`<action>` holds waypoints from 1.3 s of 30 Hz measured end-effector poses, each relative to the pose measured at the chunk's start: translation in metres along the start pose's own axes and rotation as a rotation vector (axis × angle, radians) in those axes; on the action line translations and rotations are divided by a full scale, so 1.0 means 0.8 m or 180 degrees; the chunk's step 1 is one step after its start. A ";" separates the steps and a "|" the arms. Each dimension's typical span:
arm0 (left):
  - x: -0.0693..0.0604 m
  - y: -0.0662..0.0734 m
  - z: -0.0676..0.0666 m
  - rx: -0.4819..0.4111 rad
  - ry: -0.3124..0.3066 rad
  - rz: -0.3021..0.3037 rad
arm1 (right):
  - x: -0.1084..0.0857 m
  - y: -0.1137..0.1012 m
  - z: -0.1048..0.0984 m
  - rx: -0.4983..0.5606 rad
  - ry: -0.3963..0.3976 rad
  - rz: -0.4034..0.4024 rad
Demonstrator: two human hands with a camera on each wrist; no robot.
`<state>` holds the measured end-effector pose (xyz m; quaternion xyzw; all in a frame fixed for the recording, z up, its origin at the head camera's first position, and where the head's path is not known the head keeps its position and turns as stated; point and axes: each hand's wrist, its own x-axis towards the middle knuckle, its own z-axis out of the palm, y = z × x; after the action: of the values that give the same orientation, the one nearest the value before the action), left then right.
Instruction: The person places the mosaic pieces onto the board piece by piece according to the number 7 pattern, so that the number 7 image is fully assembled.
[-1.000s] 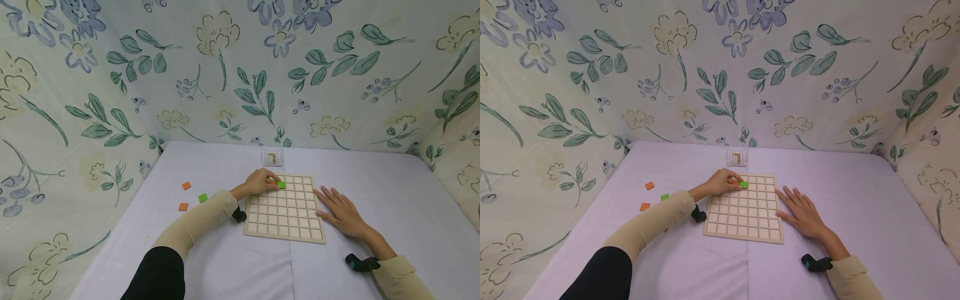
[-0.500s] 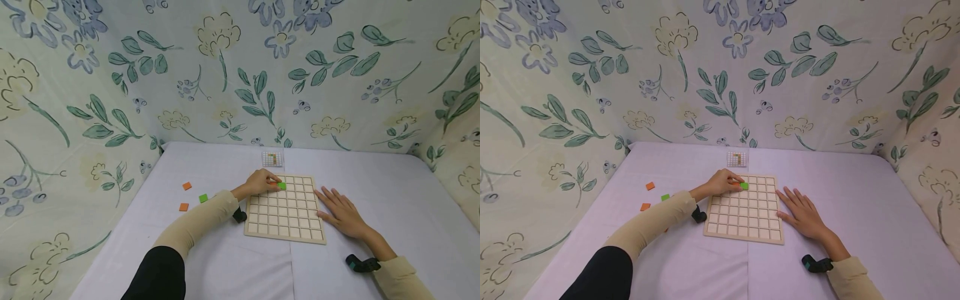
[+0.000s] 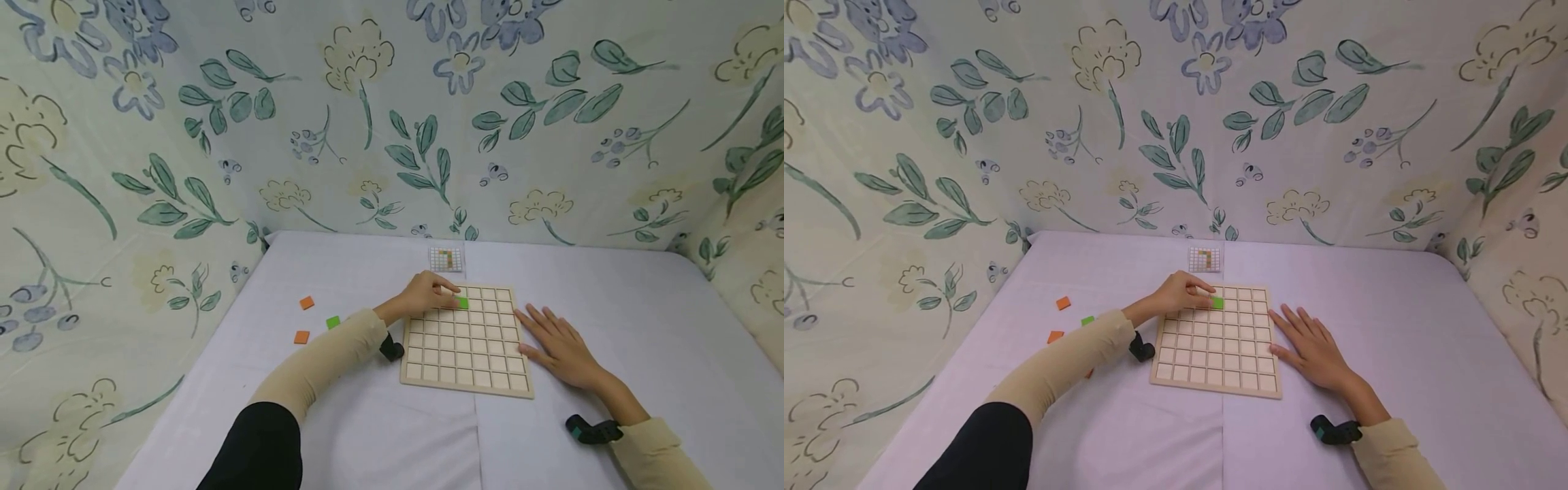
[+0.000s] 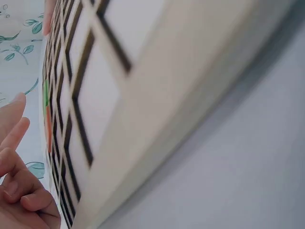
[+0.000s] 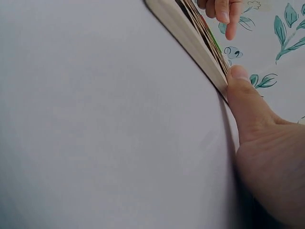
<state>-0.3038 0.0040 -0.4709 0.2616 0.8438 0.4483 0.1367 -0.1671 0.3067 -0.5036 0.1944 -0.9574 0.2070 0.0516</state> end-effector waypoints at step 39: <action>-0.106 -0.062 -0.175 -0.0352 0.0982 -0.0571 | 0.001 0.007 0.004 0.0001 -0.0030 0.0008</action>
<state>-0.3147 -0.1624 -0.4337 0.1055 0.8488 0.5148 0.0593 -0.1697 0.3097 -0.5080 0.1942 -0.9579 0.2064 0.0467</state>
